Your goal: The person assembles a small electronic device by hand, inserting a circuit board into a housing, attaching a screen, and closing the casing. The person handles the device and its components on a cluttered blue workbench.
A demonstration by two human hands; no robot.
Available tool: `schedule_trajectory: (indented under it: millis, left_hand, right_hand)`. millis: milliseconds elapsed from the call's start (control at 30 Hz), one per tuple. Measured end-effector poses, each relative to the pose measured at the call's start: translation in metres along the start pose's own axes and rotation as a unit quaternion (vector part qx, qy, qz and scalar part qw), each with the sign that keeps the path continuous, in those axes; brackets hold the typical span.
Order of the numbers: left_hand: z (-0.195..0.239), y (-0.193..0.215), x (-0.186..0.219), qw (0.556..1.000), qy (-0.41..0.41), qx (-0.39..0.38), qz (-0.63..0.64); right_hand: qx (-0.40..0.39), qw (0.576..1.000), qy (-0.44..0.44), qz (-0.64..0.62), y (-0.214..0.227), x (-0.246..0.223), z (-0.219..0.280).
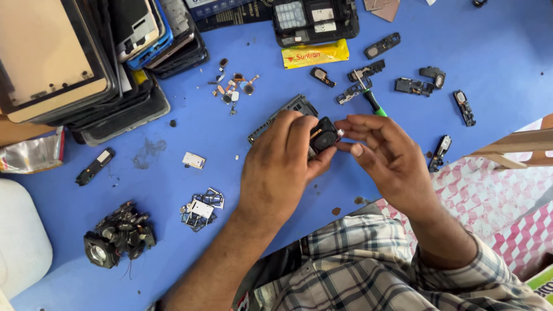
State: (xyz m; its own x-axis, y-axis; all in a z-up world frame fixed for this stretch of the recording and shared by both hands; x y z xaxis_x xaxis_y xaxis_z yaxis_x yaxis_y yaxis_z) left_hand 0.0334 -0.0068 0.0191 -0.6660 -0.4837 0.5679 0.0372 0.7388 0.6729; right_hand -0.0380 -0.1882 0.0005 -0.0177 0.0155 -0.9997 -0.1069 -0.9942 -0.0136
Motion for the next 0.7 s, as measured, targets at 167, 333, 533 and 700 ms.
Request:
schedule_trajectory:
  millis: [167,333,533,700]
  left_hand:
    - [-0.003,0.009,0.005,0.997,0.025,0.046,0.057]
    - [-0.001,0.003,0.007,0.999,-0.002,0.034,0.020]
    - [0.001,-0.004,0.012,0.999,-0.026,0.017,-0.014]
    - [0.003,-0.009,0.015,0.999,-0.036,0.008,-0.030]
  right_hand:
    - [-0.029,0.982,-0.073,-0.170,-0.001,0.002,0.007]
    - [-0.051,0.944,-0.087,-0.313,-0.009,0.009,0.012]
    - [-0.003,0.970,-0.043,-0.239,-0.004,0.015,0.014]
    - [0.056,0.986,-0.026,-0.152,0.004,0.027,0.011]
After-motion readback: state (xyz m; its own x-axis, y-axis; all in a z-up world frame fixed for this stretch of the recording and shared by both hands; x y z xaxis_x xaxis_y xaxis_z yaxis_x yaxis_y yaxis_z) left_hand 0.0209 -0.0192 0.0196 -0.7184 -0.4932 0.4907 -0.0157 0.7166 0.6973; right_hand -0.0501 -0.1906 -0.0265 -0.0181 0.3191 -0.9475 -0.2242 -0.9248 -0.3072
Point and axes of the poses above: each hand's wrist, its own z-axis away from the middle knuckle, its own y-axis out of the back of the hand, x = y × z, the point moved 4 cm from there along -z, towards the middle knuckle, and after that the axes turned 6 degrees about -z, right-handed, at the moved point
